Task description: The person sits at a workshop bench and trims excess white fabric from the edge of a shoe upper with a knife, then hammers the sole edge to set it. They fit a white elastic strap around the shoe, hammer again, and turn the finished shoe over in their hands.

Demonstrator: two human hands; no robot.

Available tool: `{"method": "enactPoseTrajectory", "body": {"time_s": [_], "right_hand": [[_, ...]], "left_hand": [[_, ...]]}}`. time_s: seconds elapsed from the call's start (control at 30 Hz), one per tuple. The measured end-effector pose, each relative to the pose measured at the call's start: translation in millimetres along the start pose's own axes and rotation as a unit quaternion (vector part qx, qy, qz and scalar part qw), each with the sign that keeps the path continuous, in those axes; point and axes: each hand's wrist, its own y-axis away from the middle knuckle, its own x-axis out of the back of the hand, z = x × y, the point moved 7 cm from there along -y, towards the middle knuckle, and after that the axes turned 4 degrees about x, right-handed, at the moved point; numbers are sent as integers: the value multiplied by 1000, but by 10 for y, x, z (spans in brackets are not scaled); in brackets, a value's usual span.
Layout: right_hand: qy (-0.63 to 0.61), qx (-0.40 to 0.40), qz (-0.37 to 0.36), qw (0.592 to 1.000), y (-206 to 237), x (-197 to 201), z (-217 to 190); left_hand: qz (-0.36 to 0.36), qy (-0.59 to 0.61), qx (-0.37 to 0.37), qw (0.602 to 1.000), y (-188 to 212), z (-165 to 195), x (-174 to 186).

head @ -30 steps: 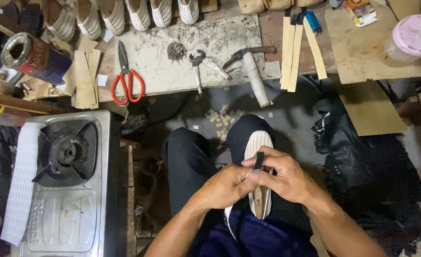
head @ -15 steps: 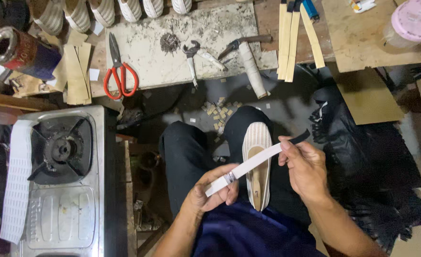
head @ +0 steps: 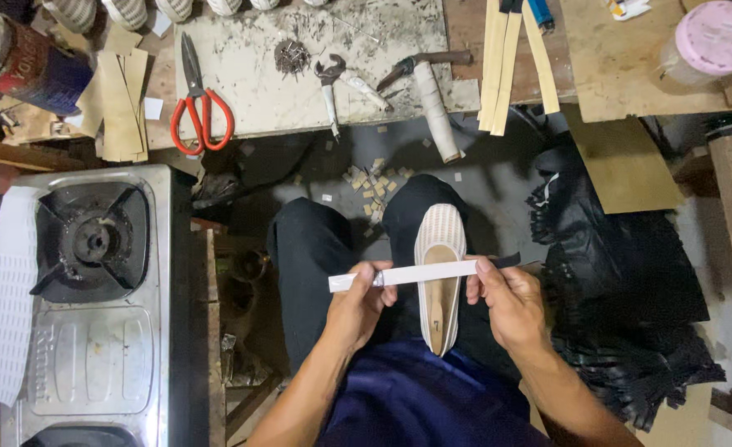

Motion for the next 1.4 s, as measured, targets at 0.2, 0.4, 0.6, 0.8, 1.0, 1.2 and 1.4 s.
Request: {"method": "enactPoseTrajectory", "body": {"time_s": [0.2, 0.4, 0.6, 0.8, 1.0, 1.2, 1.4], "right_hand": [[-52, -19, 33, 998, 3, 126, 98], [-65, -126, 53, 988, 44, 323, 344], [-143, -170, 65, 973, 201, 437, 632], [-155, -205, 106, 961, 308, 549, 925], [-147, -212, 106, 960, 338, 575, 1103], [-118, -198, 99, 968, 357, 510, 1077], [26, -166, 101, 981, 368, 399, 926]], "left_hand": [[98, -145, 65, 982, -58, -201, 312], [155, -165, 105, 968, -94, -338, 427], [130, -75, 129, 980, -82, -558, 469], [115, -81, 147, 979, -89, -754, 463], [123, -86, 144, 978, -113, -873, 496], [96, -69, 156, 981, -158, -935, 476], [111, -115, 166, 973, -158, -1027, 535]]}}
